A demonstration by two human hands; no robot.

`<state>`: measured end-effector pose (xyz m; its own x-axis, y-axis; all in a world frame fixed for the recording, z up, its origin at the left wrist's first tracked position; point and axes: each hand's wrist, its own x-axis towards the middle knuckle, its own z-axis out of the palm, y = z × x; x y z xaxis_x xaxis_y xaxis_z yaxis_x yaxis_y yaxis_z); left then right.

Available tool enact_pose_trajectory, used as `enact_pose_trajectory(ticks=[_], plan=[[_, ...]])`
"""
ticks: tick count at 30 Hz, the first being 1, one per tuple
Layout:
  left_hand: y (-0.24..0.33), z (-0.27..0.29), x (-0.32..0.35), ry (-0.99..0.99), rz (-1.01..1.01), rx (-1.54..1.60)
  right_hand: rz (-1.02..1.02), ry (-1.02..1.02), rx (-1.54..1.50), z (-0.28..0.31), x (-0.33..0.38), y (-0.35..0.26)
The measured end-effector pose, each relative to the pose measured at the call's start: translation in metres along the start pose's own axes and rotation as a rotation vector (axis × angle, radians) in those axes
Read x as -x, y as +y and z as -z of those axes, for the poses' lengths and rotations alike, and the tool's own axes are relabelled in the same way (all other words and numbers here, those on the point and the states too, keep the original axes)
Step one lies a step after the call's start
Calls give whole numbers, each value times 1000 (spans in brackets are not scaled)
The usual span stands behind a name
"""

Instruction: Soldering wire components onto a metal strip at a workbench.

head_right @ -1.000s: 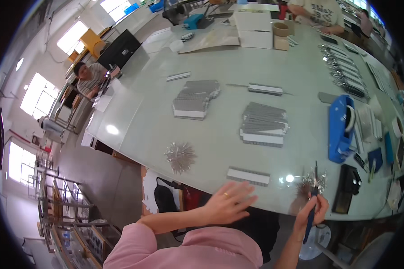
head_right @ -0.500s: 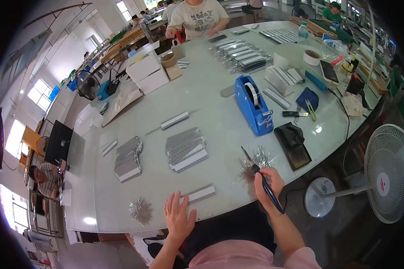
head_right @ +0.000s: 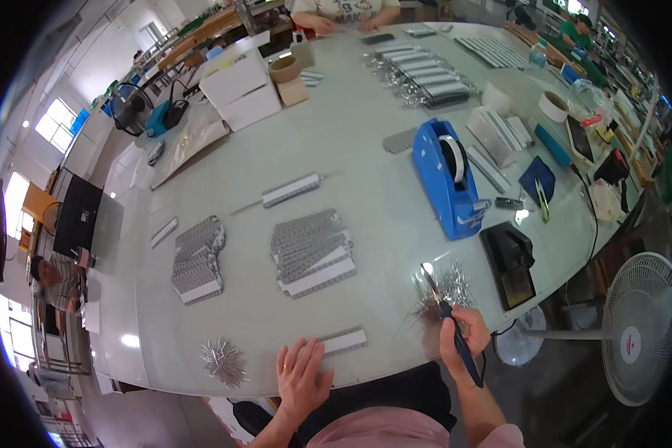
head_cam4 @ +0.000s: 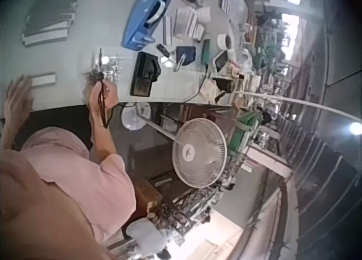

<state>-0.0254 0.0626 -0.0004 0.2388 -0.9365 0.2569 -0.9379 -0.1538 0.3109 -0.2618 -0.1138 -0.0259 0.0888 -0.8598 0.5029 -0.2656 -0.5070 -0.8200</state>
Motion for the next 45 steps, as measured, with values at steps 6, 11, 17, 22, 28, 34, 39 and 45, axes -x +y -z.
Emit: enact_pose_trajectory(ticks=[6, 11, 17, 22, 28, 34, 39, 45], plan=[[2, -2, 7, 50, 8, 22, -42, 4, 9, -1, 3, -5], [2, 0, 7, 52, 18, -10, 159, 39, 117, -2, 0, -7], [-2, -8, 12, 112, -6, -18, 415, 110, 263, -11, -1, 0], [-1, -11, 3, 167, -52, -38, 540, 124, 288, -12, -7, -1], [-4, -12, 3, 234, -78, -31, 538, 107, 363, -13, -13, -6], [-3, -12, 15, 188, -11, -11, 492, 116, 341, -8, -8, -10], [-7, -12, 16, 183, 3, 8, 364, 80, 250, -8, -2, -29], [8, 4, 6, 203, 37, 56, 347, 48, 239, -23, -4, -23]])
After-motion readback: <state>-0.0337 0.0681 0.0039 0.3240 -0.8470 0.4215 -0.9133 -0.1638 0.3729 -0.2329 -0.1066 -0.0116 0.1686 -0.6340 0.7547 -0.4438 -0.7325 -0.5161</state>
